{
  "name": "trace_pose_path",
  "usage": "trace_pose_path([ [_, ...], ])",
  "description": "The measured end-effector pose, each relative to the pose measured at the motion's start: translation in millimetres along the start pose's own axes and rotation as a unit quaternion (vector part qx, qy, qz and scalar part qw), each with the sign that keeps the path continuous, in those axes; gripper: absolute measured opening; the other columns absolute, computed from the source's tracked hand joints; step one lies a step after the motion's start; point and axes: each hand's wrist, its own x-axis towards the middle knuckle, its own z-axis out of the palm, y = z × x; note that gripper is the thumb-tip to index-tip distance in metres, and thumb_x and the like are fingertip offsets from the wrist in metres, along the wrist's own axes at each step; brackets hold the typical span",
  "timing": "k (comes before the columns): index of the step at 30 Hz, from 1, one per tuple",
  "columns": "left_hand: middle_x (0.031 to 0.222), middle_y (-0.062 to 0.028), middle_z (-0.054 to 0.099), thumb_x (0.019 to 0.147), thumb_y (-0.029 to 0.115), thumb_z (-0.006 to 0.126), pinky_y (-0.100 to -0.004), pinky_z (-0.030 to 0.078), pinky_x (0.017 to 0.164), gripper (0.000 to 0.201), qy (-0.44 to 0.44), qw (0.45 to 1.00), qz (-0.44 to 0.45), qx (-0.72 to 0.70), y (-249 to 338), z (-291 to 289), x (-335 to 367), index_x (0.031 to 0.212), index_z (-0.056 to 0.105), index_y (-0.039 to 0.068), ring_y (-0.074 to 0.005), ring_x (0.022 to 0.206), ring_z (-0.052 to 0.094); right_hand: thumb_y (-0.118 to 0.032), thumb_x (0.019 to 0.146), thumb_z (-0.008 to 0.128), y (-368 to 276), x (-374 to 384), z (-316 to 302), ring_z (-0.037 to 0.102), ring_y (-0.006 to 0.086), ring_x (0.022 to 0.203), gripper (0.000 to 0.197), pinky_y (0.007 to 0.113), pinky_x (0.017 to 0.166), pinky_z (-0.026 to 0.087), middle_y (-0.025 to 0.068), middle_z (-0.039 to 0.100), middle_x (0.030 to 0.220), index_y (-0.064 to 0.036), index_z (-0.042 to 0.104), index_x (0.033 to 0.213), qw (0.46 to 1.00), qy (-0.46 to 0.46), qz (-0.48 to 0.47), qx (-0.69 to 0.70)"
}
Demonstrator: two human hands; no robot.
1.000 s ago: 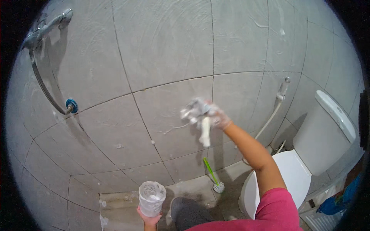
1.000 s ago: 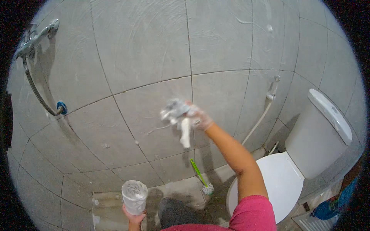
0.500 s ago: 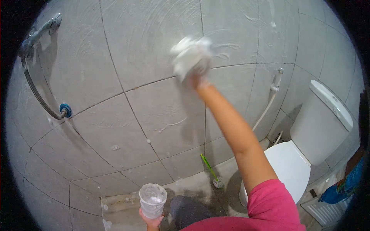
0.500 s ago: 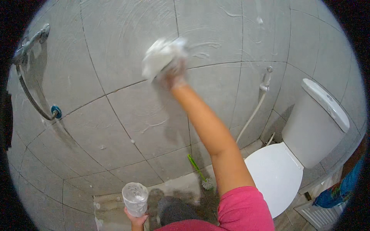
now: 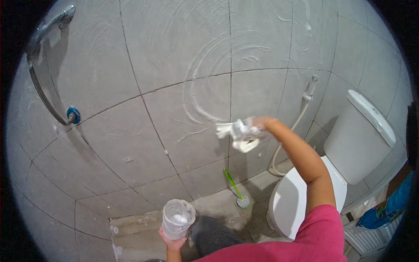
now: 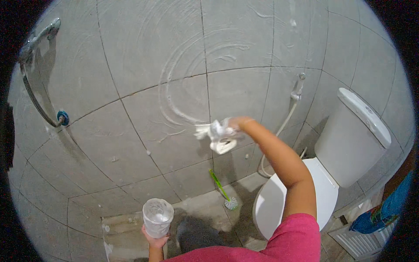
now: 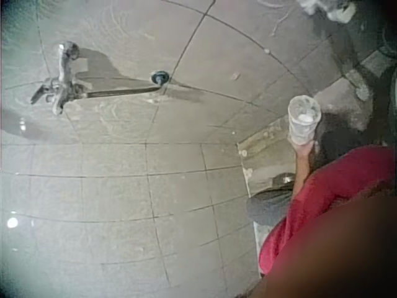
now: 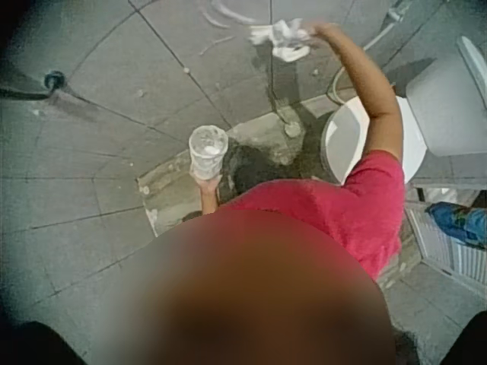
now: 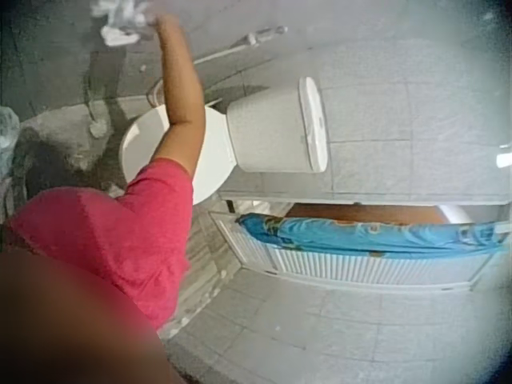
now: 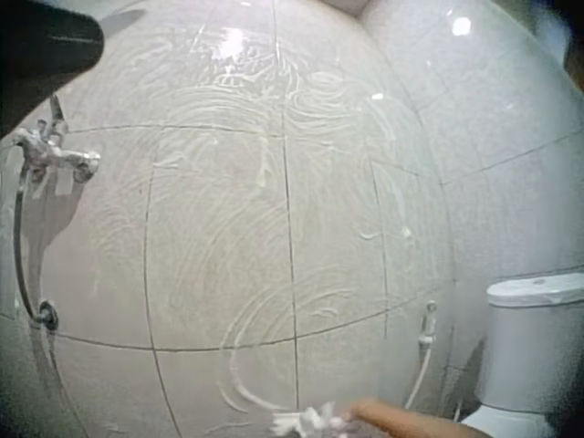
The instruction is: The person scrubs the tiled bathroom walls with a soapy cloth, focusing on the area around the shower fixtures and the toilet. They periodically rinse the cloth in a plastic container and at the sink to remove soap residue before continuing to wipe the surfaces.
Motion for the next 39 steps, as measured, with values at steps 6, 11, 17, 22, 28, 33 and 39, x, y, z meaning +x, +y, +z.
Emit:
trace_pose_path([
  [6,0.122,-0.0044,0.047,0.07,0.063,0.033,-0.0507,0.043,0.059,0.067,0.014,0.999,-0.004,-0.032,-1.9,-5.0,-0.4,0.123,0.042,0.022,-0.0333,0.102,0.048,-0.049,0.069,0.062,32.9,-64.4,-84.3,0.055,0.0282,0.093,0.063,0.043,0.074,0.047,0.0178,0.057,0.101,-0.0032,0.053,0.112,0.953,0.206,0.0,0.222],
  [11,0.124,-0.0034,0.046,0.071,0.063,0.031,-0.0505,0.042,0.067,0.065,0.034,0.999,0.019,0.011,0.0,-3.8,-7.5,0.122,0.043,0.023,-0.0321,0.104,0.047,-0.052,0.083,0.04,-9.7,-95.8,-148.1,0.052,0.0326,0.099,0.059,0.042,0.088,0.039,0.0216,0.057,0.101,-0.0029,0.05,0.114,0.789,0.485,-0.064,0.372],
  [17,0.12,-0.0057,0.047,0.07,0.062,0.031,-0.0543,0.037,0.081,0.065,0.041,0.972,0.145,0.18,-4.5,-52.8,-12.0,0.119,0.044,0.021,-0.0313,0.104,0.048,-0.036,0.085,0.042,-40.8,-26.6,-173.1,0.056,0.0269,0.085,0.033,0.04,0.079,0.043,0.0162,0.058,0.087,-0.0067,0.054,0.095,0.657,0.753,-0.033,0.001],
  [22,0.12,-0.0058,0.045,0.065,0.048,0.052,-0.0508,0.038,0.085,0.067,0.001,0.855,0.357,0.376,-17.0,-36.8,-13.3,0.123,0.034,0.02,-0.0298,0.108,0.045,-0.026,0.079,0.052,-106.3,30.8,-107.9,0.053,0.022,0.076,0.018,0.04,0.075,0.043,0.0089,0.053,0.08,-0.008,0.05,0.083,0.502,0.836,-0.223,-0.017],
  [28,0.126,-0.0067,0.041,0.066,0.043,0.056,-0.0471,0.037,0.089,0.069,-0.013,0.996,0.085,0.012,7.2,-22.1,-3.9,0.126,0.031,0.018,-0.0271,0.114,0.041,-0.032,0.076,0.058,-16.5,101.4,-41.0,0.048,0.0221,0.098,0.033,0.04,0.083,0.041,0.013,0.049,0.097,-0.0079,0.05,0.098,0.465,0.76,-0.404,-0.21],
  [33,0.123,-0.0092,0.044,0.069,0.006,0.061,-0.0439,0.035,0.094,0.062,-0.004,0.848,0.277,0.451,2.4,7.5,-21.8,0.126,0.037,0.011,-0.023,0.111,0.044,-0.031,0.076,0.058,17.4,45.0,-79.6,0.054,0.0206,0.077,0.027,0.035,0.079,0.043,0.0054,0.053,0.081,-0.0101,0.05,0.091,0.431,0.836,-0.242,-0.239],
  [39,0.122,-0.009,0.046,0.07,0.014,0.062,-0.0446,0.036,0.093,0.061,0.028,0.953,0.167,0.253,3.2,-17.8,-17.5,0.126,0.038,0.01,-0.0229,0.109,0.047,-0.027,0.082,0.051,147.2,39.8,-140.8,0.053,0.0206,0.081,0.031,0.029,0.081,0.043,0.0065,0.053,0.085,-0.0072,0.047,0.105,0.425,0.886,0.007,-0.185],
])
